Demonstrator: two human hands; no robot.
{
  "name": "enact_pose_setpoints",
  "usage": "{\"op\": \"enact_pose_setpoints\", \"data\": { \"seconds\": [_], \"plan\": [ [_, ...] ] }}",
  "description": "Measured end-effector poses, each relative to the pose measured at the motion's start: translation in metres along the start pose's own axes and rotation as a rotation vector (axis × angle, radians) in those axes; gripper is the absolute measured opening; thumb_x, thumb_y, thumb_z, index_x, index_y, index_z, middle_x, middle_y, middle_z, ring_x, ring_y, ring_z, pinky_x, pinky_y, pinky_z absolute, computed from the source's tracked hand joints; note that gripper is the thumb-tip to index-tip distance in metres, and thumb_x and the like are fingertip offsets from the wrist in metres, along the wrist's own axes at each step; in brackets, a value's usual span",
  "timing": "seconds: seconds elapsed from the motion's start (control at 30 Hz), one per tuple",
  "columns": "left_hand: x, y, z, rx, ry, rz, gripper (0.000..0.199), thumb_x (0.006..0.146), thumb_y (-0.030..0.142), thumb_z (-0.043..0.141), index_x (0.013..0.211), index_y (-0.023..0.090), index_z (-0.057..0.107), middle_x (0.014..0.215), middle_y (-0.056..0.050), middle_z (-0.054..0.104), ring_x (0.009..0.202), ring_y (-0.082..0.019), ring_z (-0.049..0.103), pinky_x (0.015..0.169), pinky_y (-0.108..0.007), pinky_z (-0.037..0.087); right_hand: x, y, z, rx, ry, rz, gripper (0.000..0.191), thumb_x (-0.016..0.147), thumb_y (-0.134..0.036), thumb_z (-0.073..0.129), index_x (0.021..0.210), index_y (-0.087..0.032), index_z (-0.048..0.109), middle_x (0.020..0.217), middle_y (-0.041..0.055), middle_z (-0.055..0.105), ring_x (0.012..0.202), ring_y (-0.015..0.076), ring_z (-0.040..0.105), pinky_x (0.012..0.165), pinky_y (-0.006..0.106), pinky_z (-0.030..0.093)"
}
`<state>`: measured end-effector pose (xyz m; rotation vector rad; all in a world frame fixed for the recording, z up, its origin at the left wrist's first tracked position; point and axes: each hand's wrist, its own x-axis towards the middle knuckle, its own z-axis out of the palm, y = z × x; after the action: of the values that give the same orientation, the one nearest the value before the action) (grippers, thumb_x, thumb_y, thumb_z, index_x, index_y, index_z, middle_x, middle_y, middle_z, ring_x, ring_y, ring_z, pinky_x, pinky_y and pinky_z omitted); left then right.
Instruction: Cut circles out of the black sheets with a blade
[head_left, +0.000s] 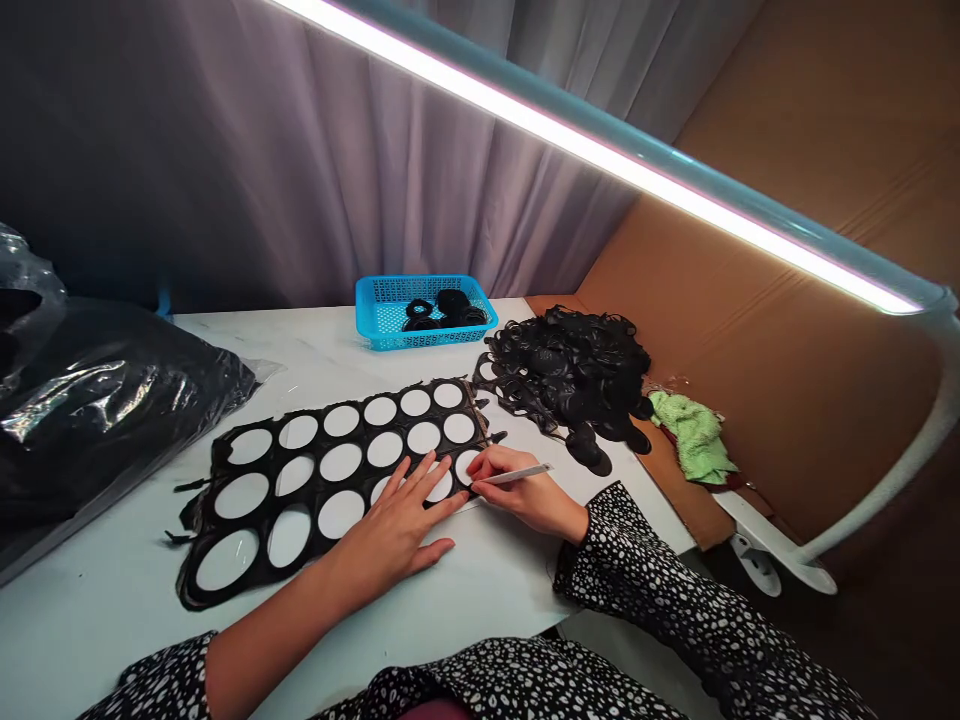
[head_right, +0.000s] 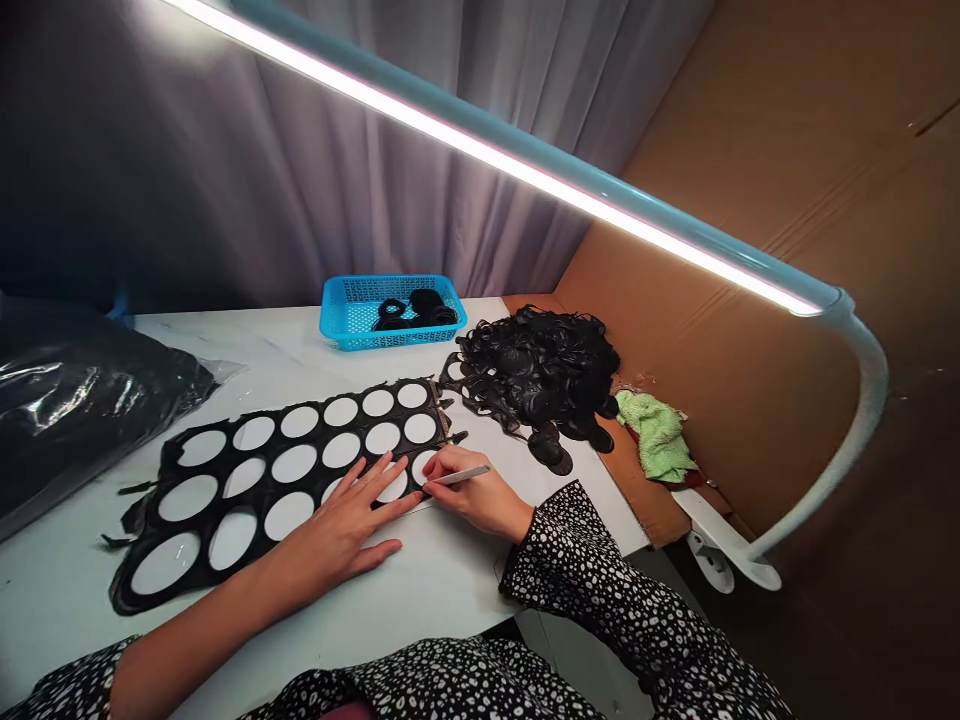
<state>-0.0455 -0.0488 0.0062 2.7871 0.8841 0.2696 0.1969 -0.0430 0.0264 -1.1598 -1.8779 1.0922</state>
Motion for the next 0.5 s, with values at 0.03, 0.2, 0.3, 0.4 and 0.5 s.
{"op": "enact_pose_setpoints", "data": {
  "seconds": [0.03,0.2,0.3,0.4,0.5],
  "plan": [
    [0.000,0.000,0.000,-0.003,-0.002,-0.001,0.061,0.089,0.030,0.066,0.146,0.033,0.042,0.160,-0.012,0.027,0.146,-0.037,0.025,0.111,-0.062,0.030,0.000,0.000,0.001,-0.011,0.002,-0.010,0.022,0.087,-0.020,0.064,0.068,-0.018,0.052,0.089,0.0034,0.066,0.079,0.0150,0.060,0.070,0.028,0.046],
    [0.000,0.000,0.001,-0.007,0.009,-0.007,0.061,0.091,0.032,0.064,0.147,0.034,0.039,0.161,-0.010,0.025,0.146,-0.036,0.024,0.113,-0.060,0.028,-0.007,0.005,0.014,-0.291,-0.040,-0.169,0.011,0.093,-0.019,0.055,0.082,-0.020,0.054,0.100,0.0077,0.066,0.086,0.0183,0.060,0.074,0.031,0.049],
    [-0.001,0.001,-0.001,-0.020,0.012,-0.006,0.058,0.091,0.031,0.063,0.145,0.033,0.042,0.161,-0.010,0.026,0.146,-0.037,0.025,0.113,-0.060,0.029,-0.006,0.012,0.006,-0.556,-0.068,-0.322,0.007,0.094,-0.018,0.051,0.094,-0.019,0.058,0.107,0.0115,0.067,0.097,0.0235,0.060,0.084,0.037,0.047],
    [-0.001,0.003,-0.004,-0.020,0.000,-0.004,0.054,0.090,0.031,0.064,0.141,0.031,0.048,0.159,-0.011,0.029,0.146,-0.039,0.024,0.111,-0.061,0.030,0.008,0.023,-0.032,-0.634,0.213,-0.186,0.010,0.093,-0.019,0.049,0.092,-0.019,0.059,0.099,0.0108,0.069,0.090,0.0239,0.061,0.081,0.036,0.045],
    [0.000,0.006,-0.009,-0.014,-0.003,0.001,0.051,0.089,0.032,0.065,0.138,0.030,0.051,0.158,-0.010,0.032,0.146,-0.039,0.023,0.111,-0.062,0.031,0.028,0.032,-0.071,-0.526,0.501,0.051,0.013,0.090,-0.023,0.051,0.080,-0.020,0.057,0.090,0.0077,0.070,0.078,0.0209,0.061,0.072,0.032,0.044]
  ]
}}
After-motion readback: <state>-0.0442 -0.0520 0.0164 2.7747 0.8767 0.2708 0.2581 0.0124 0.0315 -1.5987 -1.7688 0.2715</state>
